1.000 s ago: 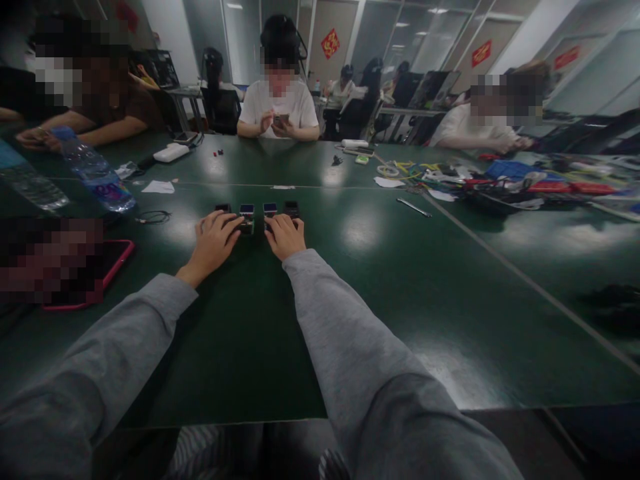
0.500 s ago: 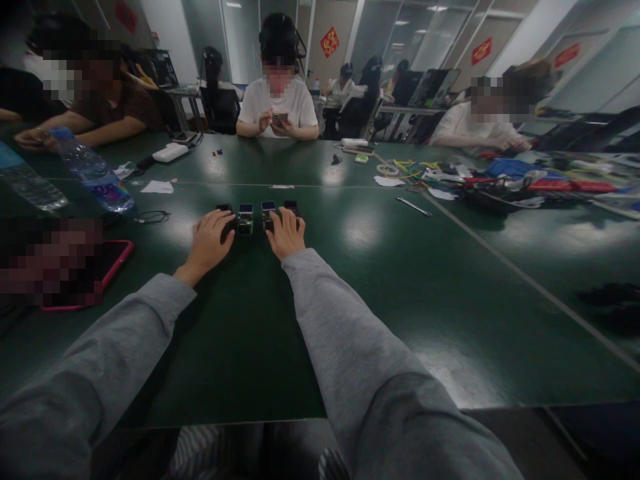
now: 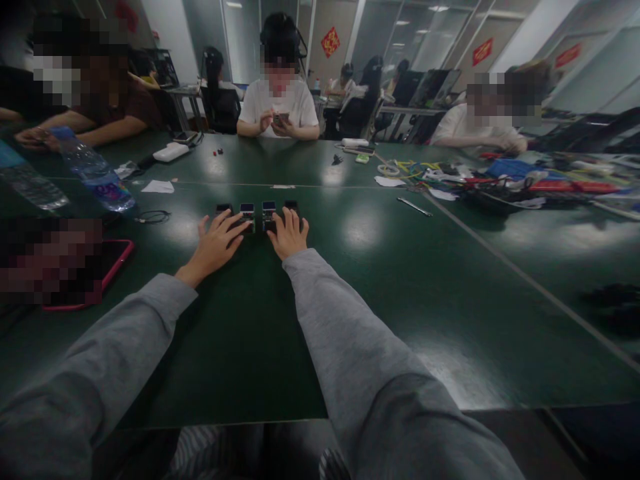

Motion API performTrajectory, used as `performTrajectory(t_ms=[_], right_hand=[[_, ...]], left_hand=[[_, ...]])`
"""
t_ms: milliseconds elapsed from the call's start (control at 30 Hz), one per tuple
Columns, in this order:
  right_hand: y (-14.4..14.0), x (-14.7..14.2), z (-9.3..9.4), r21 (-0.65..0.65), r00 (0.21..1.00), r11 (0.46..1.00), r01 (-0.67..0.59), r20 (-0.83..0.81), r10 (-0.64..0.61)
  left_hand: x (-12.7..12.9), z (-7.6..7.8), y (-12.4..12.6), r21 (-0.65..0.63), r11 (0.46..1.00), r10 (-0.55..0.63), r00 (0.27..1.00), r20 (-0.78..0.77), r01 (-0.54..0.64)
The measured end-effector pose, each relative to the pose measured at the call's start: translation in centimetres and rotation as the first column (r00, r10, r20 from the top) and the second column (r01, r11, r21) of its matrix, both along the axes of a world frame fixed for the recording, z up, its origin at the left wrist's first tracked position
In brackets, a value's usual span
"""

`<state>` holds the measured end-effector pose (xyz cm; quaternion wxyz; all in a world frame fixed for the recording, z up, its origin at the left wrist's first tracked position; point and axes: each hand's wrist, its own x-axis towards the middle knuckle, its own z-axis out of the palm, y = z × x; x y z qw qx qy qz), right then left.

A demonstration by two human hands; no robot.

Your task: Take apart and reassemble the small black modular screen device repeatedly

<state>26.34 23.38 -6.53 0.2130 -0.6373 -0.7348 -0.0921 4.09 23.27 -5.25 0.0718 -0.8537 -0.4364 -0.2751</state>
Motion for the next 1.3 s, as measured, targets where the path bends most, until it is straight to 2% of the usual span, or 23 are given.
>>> performTrajectory(t_ms=[267, 867, 967, 1067, 1133, 1200, 1300], right_hand=[[-0.3, 0.1, 0.2, 0.027, 0.998, 0.998, -0.061, 0.027, 0.060], [-0.5, -0.2, 0.4, 0.021, 0.998, 0.999, -0.040, 0.042, 0.039], [-0.7, -0.3, 0.6, 0.017, 0.996, 0.998, -0.068, 0.056, 0.067], [-0.7, -0.2, 0.9, 0.062, 0.994, 0.992, -0.106, -0.007, 0.107], [-1.0, -0.2, 1.7, 0.125, 0.988, 0.985, -0.120, -0.081, 0.131], [-2.0, -0.5, 3.2, 0.180, 0.972, 0.970, -0.164, -0.140, 0.191], [-6.4, -2.0, 7.5, 0.228, 0.914, 0.912, -0.341, -0.144, 0.378]], left_hand=[[0.0, 0.0, 0.2, -0.001, 0.998, 0.067, 0.996, 0.067, -0.067], [-0.4, 0.0, 0.6, -0.058, 0.998, 0.008, 0.998, 0.064, -0.004], [-0.4, 0.0, 0.6, -0.057, 0.998, 0.008, 0.998, 0.067, -0.004], [-0.5, -0.1, 0.6, -0.054, 0.999, 0.006, 0.998, 0.065, -0.002], [-0.5, -0.1, 0.6, -0.051, 0.999, 0.005, 0.998, 0.065, -0.002], [-0.6, -0.1, 0.7, -0.049, 0.999, 0.006, 0.998, 0.062, -0.003], [-0.7, 0.0, 0.7, -0.044, 0.999, 0.009, 0.998, 0.054, -0.007]])
